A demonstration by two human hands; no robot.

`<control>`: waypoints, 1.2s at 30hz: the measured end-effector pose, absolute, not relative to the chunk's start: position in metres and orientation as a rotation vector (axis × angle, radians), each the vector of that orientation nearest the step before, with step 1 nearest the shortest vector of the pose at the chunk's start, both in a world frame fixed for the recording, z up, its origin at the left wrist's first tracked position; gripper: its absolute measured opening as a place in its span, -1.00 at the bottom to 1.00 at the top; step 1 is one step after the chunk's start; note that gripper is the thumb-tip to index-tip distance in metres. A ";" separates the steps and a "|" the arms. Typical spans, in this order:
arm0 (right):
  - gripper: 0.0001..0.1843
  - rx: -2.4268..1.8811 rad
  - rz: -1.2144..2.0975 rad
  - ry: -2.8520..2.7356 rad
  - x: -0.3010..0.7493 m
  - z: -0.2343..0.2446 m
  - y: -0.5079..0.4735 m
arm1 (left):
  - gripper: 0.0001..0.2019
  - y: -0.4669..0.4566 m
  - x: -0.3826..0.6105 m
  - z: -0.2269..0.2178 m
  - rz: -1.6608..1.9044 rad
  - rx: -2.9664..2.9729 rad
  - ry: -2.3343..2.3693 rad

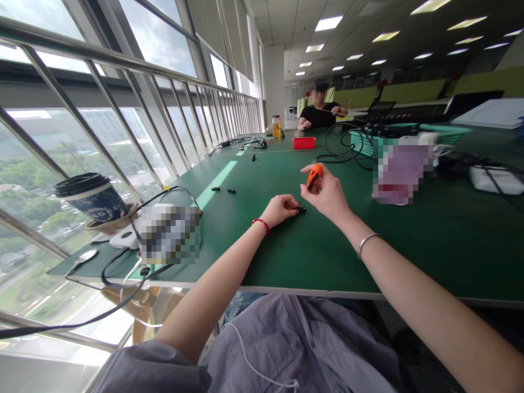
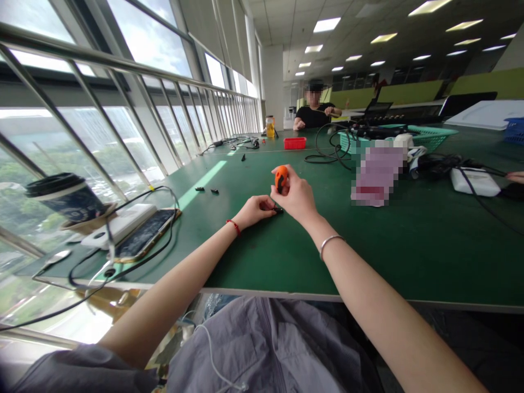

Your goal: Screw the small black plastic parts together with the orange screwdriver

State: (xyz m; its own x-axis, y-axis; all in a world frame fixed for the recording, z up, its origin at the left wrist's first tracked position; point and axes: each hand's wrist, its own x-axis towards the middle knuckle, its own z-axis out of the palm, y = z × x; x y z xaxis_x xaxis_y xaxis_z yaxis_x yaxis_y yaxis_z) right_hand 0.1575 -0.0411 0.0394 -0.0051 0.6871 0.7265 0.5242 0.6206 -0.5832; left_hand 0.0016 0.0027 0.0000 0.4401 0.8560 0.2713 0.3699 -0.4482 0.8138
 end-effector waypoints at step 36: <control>-0.58 -1.143 0.133 -1.623 0.158 0.044 -0.047 | -0.93 0.003 0.002 0.000 0.912 2.038 1.027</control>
State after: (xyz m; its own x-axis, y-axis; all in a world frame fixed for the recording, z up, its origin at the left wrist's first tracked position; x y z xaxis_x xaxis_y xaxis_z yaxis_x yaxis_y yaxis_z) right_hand 0.1578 -0.0468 0.0435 0.0573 0.7203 0.6913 0.5984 0.5295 -0.6013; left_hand 0.0018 0.0031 0.0003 0.4455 0.8496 0.2823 0.3805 -0.4651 0.7993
